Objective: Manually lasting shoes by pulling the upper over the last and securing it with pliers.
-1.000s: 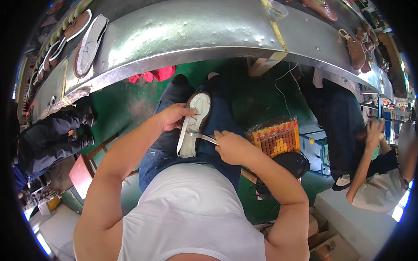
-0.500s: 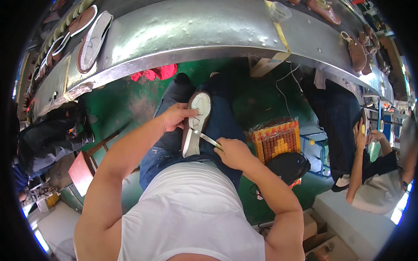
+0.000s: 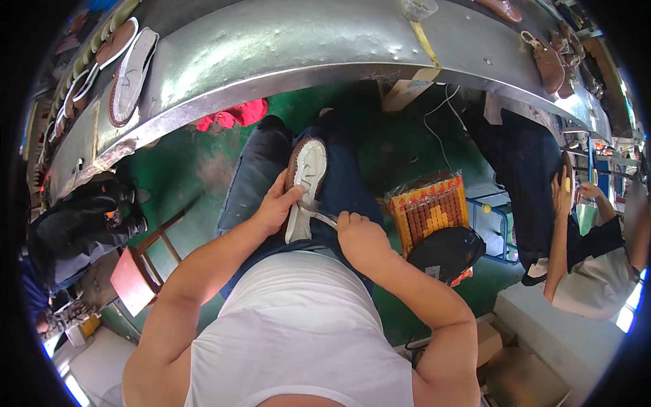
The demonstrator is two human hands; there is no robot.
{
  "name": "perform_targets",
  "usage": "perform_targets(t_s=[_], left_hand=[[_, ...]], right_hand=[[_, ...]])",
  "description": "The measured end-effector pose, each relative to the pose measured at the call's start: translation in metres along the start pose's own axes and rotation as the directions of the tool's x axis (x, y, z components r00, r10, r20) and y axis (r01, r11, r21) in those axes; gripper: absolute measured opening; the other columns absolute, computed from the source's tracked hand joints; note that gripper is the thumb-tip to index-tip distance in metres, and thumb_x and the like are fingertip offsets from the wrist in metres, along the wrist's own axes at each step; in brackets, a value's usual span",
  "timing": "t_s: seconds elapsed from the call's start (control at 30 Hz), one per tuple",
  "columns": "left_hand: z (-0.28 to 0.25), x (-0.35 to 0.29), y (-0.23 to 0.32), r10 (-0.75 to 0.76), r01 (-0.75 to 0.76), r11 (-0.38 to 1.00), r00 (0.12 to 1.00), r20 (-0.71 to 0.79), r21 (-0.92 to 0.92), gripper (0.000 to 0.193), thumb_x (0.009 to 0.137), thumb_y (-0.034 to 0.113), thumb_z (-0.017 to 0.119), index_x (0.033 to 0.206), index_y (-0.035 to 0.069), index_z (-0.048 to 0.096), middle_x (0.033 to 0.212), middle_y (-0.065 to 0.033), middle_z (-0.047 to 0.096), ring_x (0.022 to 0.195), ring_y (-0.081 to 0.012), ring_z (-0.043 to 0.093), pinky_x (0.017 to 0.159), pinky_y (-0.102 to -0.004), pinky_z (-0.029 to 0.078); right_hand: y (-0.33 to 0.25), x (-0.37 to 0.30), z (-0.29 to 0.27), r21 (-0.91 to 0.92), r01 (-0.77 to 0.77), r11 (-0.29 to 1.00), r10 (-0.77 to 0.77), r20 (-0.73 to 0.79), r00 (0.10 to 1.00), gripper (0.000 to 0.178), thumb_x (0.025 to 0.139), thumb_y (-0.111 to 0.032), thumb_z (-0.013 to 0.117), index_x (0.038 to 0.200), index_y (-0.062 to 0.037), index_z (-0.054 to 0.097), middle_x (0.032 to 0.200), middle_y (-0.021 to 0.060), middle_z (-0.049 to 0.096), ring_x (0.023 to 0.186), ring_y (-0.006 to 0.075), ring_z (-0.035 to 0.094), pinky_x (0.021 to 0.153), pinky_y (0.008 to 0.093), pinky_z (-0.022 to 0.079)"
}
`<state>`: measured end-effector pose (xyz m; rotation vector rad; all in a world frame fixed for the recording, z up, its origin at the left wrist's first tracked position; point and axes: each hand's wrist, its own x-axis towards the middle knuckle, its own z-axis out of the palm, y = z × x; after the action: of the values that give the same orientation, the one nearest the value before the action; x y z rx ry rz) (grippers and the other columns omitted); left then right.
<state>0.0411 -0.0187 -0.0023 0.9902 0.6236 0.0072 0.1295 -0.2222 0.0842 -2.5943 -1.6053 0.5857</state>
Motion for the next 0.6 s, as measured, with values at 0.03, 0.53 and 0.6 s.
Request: perform_targets(t_s=[0.03, 0.53, 0.6], left_hand=[[-0.002, 0.001, 0.000, -0.005, 0.005, 1.000, 1.000, 0.001, 0.011, 0.062, 0.095, 0.012, 0.062, 0.149, 0.007, 0.032, 0.134, -0.0079, 0.053, 0.119, -0.0161, 0.052, 0.102, -0.0307, 0.041], [-0.026, -0.038, -0.016, -0.097, -0.074, 0.776, 0.967, 0.235, 0.626, 0.089, 0.100, 0.027, 0.050, 0.152, 0.000, -0.016, 0.160, -0.0268, 0.001, 0.150, -0.0341, 0.007, 0.119, -0.0347, 0.014], [-0.014, -0.038, -0.008, -0.046, -0.085, 0.770, 0.981, 0.188, 0.632, 0.089, 0.099, 0.026, 0.051, 0.153, 0.001, -0.015, 0.160, -0.0263, 0.006, 0.149, -0.0335, 0.011, 0.119, -0.0346, 0.016]], right_hand=[[0.002, 0.000, 0.002, 0.043, 0.021, 0.999, -0.021, 0.004, 1.000, 0.015, 0.081, -0.008, 0.060, 0.093, -0.0013, 0.055, 0.083, 0.0136, 0.062, 0.077, 0.0282, 0.068, 0.062, 0.0352, 0.057], [0.066, 0.024, 0.007, 0.659, -0.529, 0.534, -0.343, 0.741, 0.577, 0.025, 0.096, -0.026, 0.059, 0.092, -0.0011, 0.065, 0.076, 0.0040, 0.067, 0.066, 0.0122, 0.063, 0.052, 0.0287, 0.048], [0.071, 0.017, -0.004, 0.698, -0.531, 0.480, -0.280, 0.695, 0.662, 0.027, 0.096, -0.028, 0.058, 0.095, -0.0012, 0.064, 0.078, 0.0033, 0.067, 0.068, 0.0115, 0.063, 0.049, 0.0268, 0.047]])
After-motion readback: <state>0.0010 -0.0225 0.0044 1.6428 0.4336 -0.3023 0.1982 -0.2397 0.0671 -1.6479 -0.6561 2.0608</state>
